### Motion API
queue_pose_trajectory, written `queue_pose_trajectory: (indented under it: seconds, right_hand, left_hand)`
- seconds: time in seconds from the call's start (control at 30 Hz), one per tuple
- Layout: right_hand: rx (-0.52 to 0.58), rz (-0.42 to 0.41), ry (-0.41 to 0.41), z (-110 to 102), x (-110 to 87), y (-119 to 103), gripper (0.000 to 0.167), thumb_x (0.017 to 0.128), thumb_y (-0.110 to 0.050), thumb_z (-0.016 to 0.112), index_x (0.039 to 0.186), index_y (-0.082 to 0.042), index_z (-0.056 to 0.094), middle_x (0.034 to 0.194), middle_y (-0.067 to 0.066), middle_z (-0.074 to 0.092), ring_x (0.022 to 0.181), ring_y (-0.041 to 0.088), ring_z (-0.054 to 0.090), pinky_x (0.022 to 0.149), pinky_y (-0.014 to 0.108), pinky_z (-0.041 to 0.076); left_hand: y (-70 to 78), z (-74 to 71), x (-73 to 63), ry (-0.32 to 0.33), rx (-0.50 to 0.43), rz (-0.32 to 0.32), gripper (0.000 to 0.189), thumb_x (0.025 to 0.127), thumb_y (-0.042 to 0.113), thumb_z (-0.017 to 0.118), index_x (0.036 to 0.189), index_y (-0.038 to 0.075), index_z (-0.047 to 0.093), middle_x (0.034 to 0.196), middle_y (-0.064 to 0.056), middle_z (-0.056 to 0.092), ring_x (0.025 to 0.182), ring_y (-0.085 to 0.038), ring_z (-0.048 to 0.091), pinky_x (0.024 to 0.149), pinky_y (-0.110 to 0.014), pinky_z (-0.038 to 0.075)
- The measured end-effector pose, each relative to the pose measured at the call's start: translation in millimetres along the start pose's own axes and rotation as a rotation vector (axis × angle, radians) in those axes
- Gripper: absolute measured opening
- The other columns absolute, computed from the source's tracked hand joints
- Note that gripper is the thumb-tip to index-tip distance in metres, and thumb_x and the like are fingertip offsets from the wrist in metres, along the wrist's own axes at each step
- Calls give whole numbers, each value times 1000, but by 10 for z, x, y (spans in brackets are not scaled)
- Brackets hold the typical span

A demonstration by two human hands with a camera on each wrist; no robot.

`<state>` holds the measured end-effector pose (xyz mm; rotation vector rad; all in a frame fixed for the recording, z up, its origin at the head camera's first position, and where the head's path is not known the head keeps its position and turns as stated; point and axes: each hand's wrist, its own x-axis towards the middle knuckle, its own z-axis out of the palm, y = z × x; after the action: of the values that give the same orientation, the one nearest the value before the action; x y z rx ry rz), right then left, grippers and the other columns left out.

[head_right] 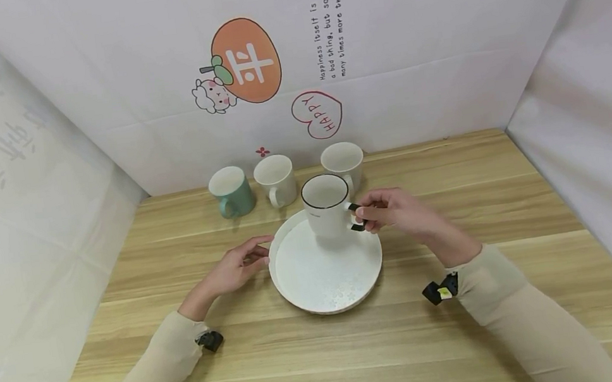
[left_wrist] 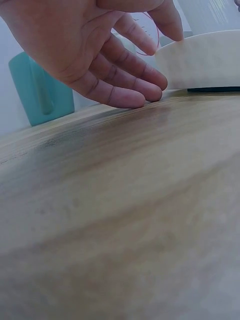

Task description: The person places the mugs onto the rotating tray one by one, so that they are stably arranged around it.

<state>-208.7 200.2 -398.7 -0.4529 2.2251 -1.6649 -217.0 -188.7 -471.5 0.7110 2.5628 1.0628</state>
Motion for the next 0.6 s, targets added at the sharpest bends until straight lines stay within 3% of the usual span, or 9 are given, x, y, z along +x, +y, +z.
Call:
queue_pose_trajectory:
  seconds: [0.33, 0.6]
  right_hand:
    - [-5, -1, -26, 152, 119, 32, 30, 100, -13, 59, 117, 11, 60, 99, 8, 68, 81, 13, 64, 78, 27, 57]
    - [-15, 7, -51, 270, 215, 48, 26, 100, -12, 59, 115, 9, 62, 100, 13, 66, 81, 13, 63, 78, 28, 57]
  left_hand:
    - [-14, -3, 2, 9, 10, 20, 49, 101, 22, 59, 148, 14, 45, 122, -12, 71, 115, -27, 68, 100, -45, 52]
    - [-18, -4, 6, 0, 3, -7, 48, 102, 22, 58, 148, 16, 46, 123, -11, 71, 117, -26, 67, 103, -44, 51]
